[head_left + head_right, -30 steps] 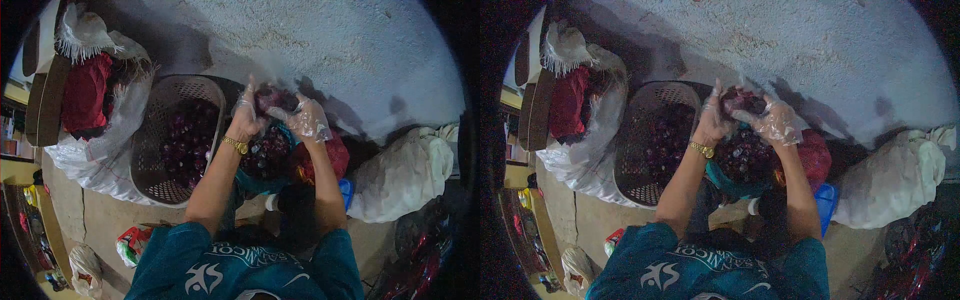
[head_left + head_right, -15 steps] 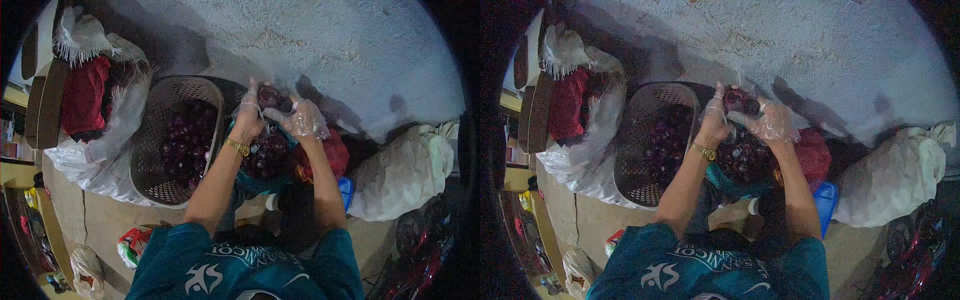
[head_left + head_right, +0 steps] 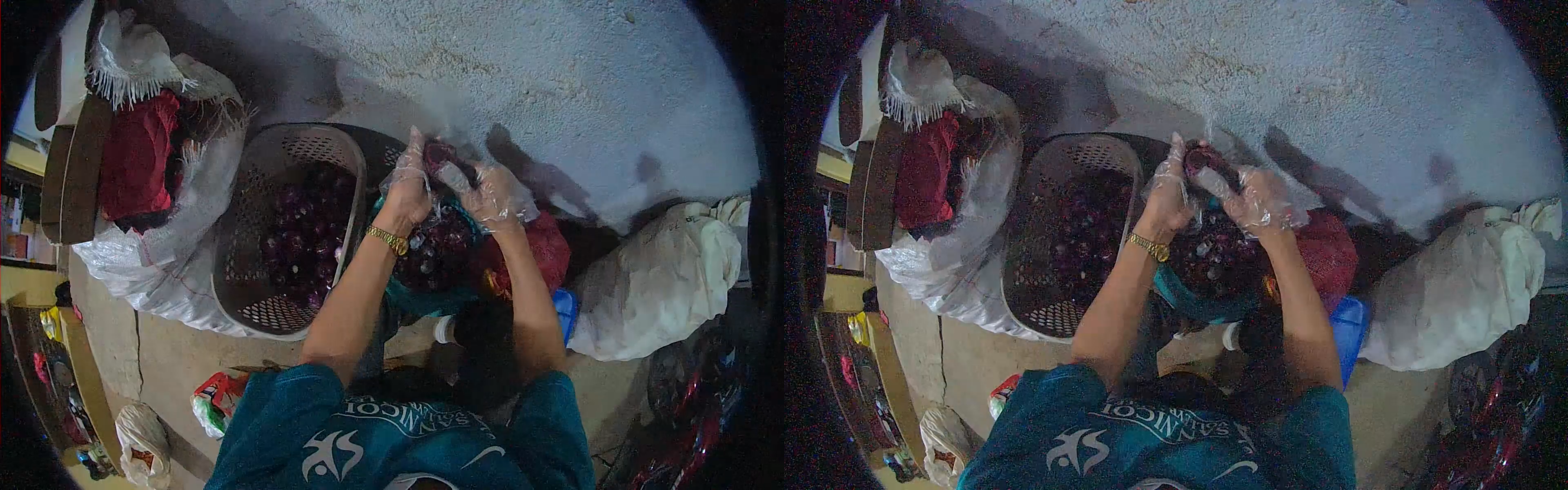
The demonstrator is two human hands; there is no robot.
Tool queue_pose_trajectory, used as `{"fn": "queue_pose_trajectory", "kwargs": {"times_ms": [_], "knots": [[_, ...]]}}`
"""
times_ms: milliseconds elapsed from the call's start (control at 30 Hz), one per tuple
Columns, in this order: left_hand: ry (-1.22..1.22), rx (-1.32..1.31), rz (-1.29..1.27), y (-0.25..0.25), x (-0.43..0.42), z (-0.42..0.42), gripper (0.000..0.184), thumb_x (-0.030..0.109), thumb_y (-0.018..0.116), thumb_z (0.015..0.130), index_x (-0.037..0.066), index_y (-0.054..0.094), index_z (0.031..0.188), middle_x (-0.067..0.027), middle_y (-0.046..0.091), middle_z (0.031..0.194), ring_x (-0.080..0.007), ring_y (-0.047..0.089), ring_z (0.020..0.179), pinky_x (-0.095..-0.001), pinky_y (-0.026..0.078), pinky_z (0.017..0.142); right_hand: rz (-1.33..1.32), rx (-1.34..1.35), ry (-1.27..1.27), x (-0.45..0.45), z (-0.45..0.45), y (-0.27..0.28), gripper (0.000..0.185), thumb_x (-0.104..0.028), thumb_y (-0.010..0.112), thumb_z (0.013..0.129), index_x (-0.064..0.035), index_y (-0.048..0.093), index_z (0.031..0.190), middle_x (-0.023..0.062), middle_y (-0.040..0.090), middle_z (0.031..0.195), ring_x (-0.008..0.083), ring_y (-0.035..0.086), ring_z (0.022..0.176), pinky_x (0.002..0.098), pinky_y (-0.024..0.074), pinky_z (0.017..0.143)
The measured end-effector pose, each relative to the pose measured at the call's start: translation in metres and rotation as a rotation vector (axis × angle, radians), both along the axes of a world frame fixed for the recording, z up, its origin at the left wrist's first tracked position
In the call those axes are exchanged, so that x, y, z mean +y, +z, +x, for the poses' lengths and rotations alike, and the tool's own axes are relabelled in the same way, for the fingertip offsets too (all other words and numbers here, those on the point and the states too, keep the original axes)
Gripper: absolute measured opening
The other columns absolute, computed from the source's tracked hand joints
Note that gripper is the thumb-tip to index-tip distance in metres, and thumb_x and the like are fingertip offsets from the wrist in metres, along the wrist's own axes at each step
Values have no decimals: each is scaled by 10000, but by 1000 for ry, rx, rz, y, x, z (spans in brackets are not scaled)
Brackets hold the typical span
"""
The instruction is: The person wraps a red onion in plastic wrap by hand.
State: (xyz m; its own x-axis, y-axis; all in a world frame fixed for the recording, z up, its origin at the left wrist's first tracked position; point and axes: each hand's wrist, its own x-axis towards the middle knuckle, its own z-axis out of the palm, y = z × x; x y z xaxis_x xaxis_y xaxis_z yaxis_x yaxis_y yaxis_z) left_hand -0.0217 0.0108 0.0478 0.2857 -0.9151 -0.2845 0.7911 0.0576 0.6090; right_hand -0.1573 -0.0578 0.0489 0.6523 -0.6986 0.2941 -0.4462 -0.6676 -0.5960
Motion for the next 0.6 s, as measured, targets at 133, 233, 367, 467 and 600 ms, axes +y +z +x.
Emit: {"fn": "queue_pose_trajectory", "kwargs": {"times_ms": [133,233,367,467,600], "knots": [[-26,-75,41,9,3,-1,498,547,413,916,90,568,1037,-41,606,964,-172,573,850,-319,486,764,-29,119,-37,5,0,9,560,-535,601,801,18,659,870,244,604,710,415,603,673,411,460,585],[-18,-86,56,5,1,3,534,556,410,912,80,550,1110,-63,598,1040,-188,583,884,-335,501,771,-2,97,2,12,-1,14,545,-518,612,794,21,661,864,238,617,727,405,609,700,424,463,613],[22,-134,127,29,11,8,569,553,401,914,71,505,1198,-85,584,1111,-206,592,953,-360,507,824,-77,-37,163,4,-4,-11,556,-571,618,754,-32,693,867,234,626,727,389,620,702,444,485,644],[62,-39,36,19,8,18,564,542,397,920,56,495,1189,-91,588,1085,-225,595,962,-378,509,843,-104,195,246,9,-8,13,552,-569,601,764,-36,691,874,228,625,716,392,616,700,458,481,652],[149,-26,62,-2,3,33,565,534,389,925,42,483,1187,-106,582,1085,-240,588,986,-391,512,848,-77,318,316,10,-6,16,576,-593,566,773,-37,701,846,197,634,726,370,611,714,441,453,594]]}}
